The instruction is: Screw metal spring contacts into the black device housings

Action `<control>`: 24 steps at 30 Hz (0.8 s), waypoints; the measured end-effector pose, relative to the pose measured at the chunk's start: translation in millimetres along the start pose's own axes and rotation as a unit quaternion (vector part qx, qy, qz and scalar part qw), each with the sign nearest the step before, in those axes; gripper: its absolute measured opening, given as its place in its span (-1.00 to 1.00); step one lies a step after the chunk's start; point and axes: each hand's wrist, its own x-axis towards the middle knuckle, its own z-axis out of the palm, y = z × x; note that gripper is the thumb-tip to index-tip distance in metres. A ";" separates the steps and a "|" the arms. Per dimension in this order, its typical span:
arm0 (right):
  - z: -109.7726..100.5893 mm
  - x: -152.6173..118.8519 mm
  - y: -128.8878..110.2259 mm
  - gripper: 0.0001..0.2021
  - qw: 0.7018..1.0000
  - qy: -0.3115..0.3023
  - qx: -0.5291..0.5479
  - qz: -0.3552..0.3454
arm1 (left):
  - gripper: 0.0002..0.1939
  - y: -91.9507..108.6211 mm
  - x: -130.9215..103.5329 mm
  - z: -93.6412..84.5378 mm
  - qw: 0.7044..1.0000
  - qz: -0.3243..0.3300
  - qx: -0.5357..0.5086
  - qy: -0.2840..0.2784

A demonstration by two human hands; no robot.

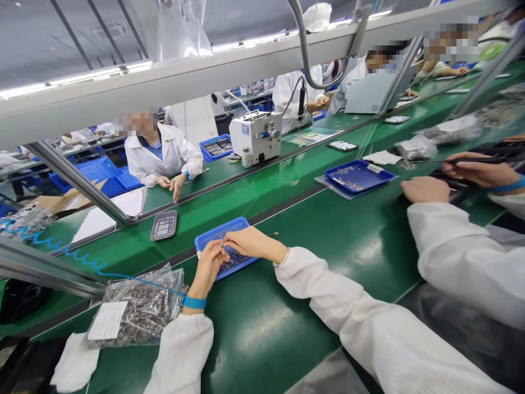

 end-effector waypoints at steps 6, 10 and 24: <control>3.0 0.6 -5.1 -0.68 0.999 -0.013 -0.037 0.021 | -0.70 -1.2 -7.6 3.9 0.991 0.039 0.126 0.019; 7.8 1.0 -3.3 -0.70 0.998 -0.021 -0.055 0.012 | -0.79 4.7 -13.6 -0.2 0.979 0.053 0.191 0.040; 12.7 0.1 0.8 -0.70 0.992 -0.035 -0.119 -0.020 | -0.48 -4.1 6.4 1.6 0.992 -0.098 0.068 0.028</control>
